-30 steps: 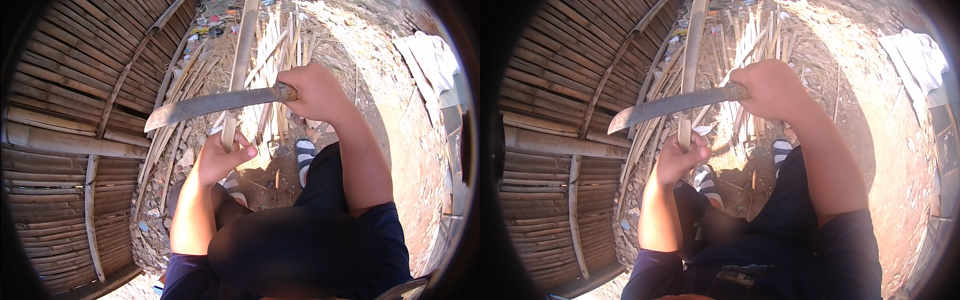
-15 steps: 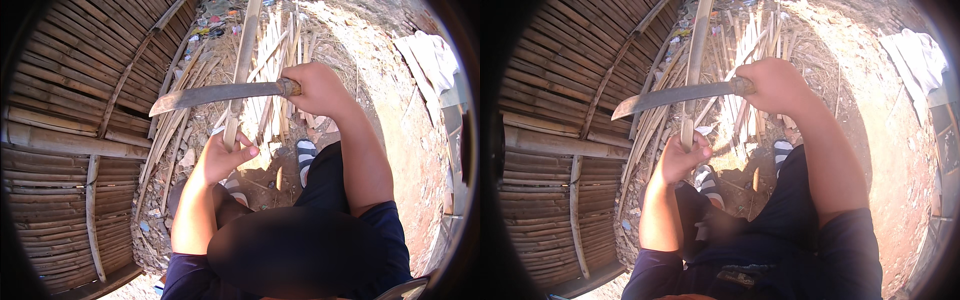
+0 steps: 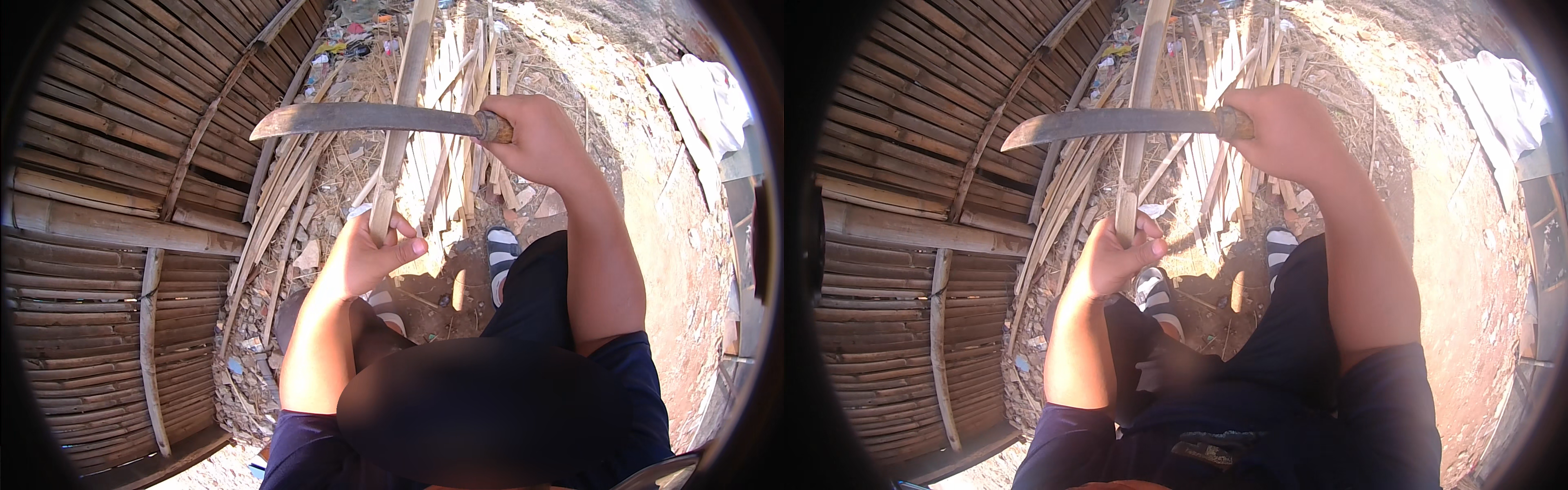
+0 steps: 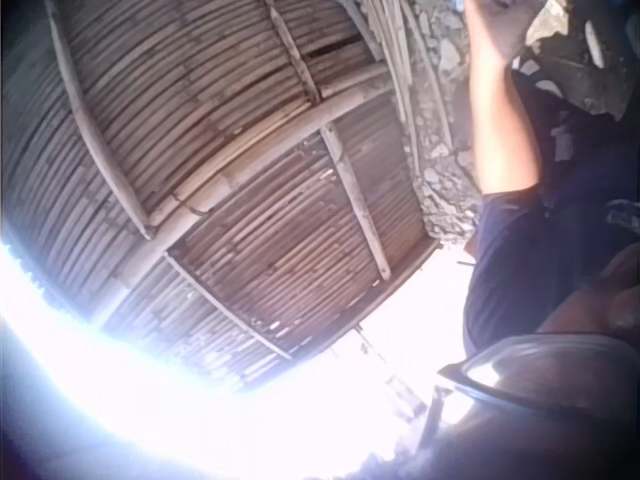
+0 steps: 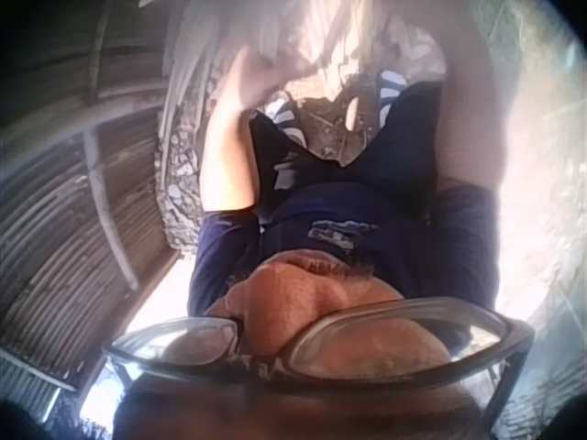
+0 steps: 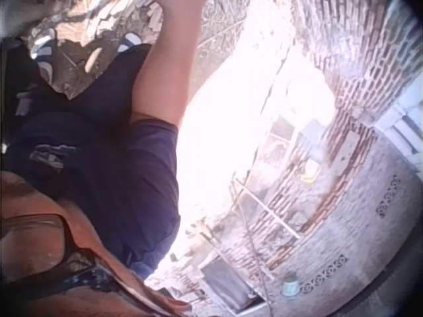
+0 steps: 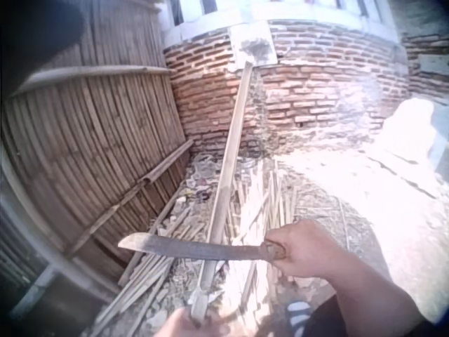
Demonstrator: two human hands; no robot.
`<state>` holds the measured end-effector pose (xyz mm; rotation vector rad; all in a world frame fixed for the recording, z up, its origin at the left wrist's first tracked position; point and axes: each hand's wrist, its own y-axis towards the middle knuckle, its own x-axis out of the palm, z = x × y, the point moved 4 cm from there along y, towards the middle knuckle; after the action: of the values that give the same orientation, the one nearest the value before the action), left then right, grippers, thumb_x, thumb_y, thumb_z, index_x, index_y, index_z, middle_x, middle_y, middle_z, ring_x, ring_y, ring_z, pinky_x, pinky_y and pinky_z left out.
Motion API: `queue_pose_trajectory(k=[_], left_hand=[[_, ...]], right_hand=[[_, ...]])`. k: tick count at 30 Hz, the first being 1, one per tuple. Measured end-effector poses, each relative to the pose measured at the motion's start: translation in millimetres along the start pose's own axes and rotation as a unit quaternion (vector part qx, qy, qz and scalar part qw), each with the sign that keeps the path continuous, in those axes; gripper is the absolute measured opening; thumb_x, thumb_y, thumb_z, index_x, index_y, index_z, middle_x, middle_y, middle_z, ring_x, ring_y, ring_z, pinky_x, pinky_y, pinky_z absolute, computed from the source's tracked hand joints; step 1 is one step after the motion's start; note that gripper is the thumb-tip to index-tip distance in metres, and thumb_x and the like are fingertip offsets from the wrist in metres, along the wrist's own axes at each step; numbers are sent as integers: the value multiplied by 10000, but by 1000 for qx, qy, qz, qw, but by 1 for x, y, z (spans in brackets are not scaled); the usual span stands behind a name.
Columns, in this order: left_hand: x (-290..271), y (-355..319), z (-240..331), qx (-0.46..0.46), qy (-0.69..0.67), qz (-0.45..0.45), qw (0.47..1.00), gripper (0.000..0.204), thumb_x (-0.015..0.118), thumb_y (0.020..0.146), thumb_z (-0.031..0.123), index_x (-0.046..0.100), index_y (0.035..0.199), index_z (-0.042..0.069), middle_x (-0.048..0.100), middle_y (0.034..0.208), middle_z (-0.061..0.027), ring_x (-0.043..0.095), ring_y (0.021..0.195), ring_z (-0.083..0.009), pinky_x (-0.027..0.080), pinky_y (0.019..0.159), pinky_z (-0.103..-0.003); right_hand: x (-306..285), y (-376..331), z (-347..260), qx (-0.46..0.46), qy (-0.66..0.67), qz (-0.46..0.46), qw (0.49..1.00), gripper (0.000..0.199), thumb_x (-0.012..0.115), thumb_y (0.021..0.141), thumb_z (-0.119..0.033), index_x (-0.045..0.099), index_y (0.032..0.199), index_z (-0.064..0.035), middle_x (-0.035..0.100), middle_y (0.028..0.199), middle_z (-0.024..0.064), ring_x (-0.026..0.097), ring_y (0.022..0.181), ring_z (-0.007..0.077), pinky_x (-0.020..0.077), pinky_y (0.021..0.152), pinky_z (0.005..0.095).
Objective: The person thins bamboo strips by hand using a large knife, scraping and shaving the surface of individual strips one at a time while crouched over a pile of bamboo material.
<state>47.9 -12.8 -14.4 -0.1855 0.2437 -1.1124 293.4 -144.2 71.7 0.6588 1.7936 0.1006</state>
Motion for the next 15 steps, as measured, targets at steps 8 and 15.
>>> queue_pose_trajectory(k=[8,15], left_hand=[[0,3,-8,32,-4,7,999,249,911,855,170,703,948,71,611,772,57,542,719,-69,435,664,-264],[-1,3,-1,33,-3,23,999,235,914,867,211,726,881,72,501,680,92,449,658,-48,375,608,-251]], right_hand=[[13,-2,-19,-99,-27,-82,991,183,767,843,-241,710,933,-93,690,778,141,702,795,391,536,701,496],[4,4,5,31,3,-16,999,173,765,807,-216,716,927,-101,697,788,146,703,806,394,540,709,510]])
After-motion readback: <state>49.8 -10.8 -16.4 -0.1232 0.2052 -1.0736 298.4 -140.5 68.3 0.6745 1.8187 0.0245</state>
